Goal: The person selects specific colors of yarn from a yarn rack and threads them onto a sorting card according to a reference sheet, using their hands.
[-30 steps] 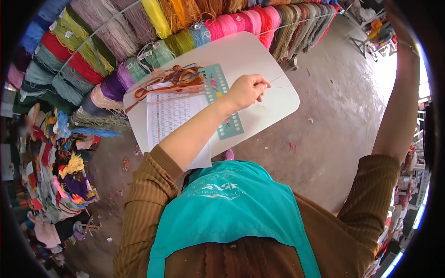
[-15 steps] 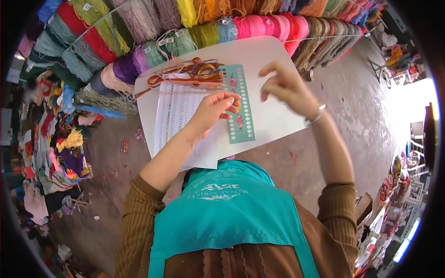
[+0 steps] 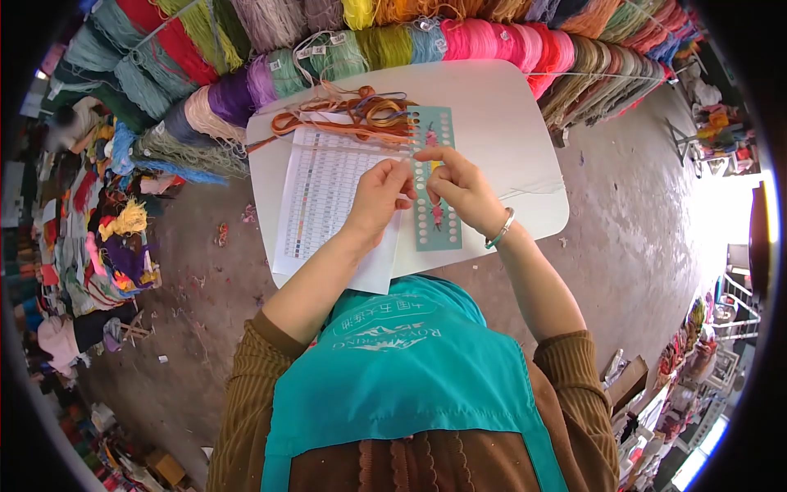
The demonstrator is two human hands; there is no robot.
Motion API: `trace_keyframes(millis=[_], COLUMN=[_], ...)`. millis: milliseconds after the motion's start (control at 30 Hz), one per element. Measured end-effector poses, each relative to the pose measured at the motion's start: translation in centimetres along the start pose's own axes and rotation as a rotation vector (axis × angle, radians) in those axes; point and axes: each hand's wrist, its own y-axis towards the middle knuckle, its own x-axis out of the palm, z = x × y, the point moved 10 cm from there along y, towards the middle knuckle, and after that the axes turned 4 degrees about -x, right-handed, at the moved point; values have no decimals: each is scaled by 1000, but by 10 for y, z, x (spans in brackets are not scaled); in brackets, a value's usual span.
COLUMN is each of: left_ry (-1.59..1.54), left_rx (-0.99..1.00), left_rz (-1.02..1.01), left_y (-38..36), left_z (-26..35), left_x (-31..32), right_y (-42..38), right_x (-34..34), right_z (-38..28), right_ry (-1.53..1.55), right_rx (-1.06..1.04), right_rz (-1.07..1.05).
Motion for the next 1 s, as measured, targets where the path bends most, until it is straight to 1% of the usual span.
trace_keyframes(millis=[67, 133, 200, 233, 300, 333, 367, 400, 433, 467, 500, 567, 600, 633, 667, 700, 767, 833, 933, 1000], left_ry=[-31, -62, 230, 230, 177, 177, 141, 106, 106, 59, 11, -47, -105, -106, -147, -189, -176, -164, -94, 118], left_rx=[-14, -28, 91, 90, 58, 58, 18, -22, -22, -35, -47, -72, -95, -94, -128, -162, -168, -175, -197, -116], left_rz=[4, 9, -4, -5, 69, 71, 60, 51, 55, 104, 152, 178, 203, 207, 157, 106, 104, 100, 112, 89], left_y=[-4, -2, 5, 8, 9, 9, 10, 10, 10, 9, 8, 2, -1, -2, -3, -3, 0, 3, 15, 25], left_z=[4, 2, 7, 4, 4, 3, -3, -9, -10, -12, -13, -10, -8, -4, -5, -7, -5, -6, -13, -10], left_x=[7, 7, 7, 5, -2, -3, -3, -4, -5, -9, -14, -13, -12, -11, -5, 0, 0, 1, -6, -4], right_y=[0, 1, 2, 3, 3, 3, 2, 4, 4, 3, 6, 9, 12, 14, 16, 17, 17, 17, 16, 15], right_x=[-3, -3, -3, -5, -6, -8, -11, -9, -15, -21, -21, -38, -39, -39, -38, -35, -32, -34, -34, -34], right_z=[10, 15, 19, 19, 19, 17, 16, 19, 22, 24, 28, 39, 45, 49, 50, 52, 54, 60, 59, 58], right_ry=[45, 57, 68, 60, 54, -32, -116, -114, -144, -173, -172, -139, -139, -206, -271, -269, -349, -314, -264, -250], right_rx=[93, 92, 91, 78, 65, 57, 50, 49, 26, 4, 3, 28, 28, 16, 3, 1, 11, 20, 11, -7], right_rz=[51, 57, 63, 79, 95, 126, 158, 155, 231, 308, 307, 470, 468, 463, 456, 452, 437, 447, 465, 473])
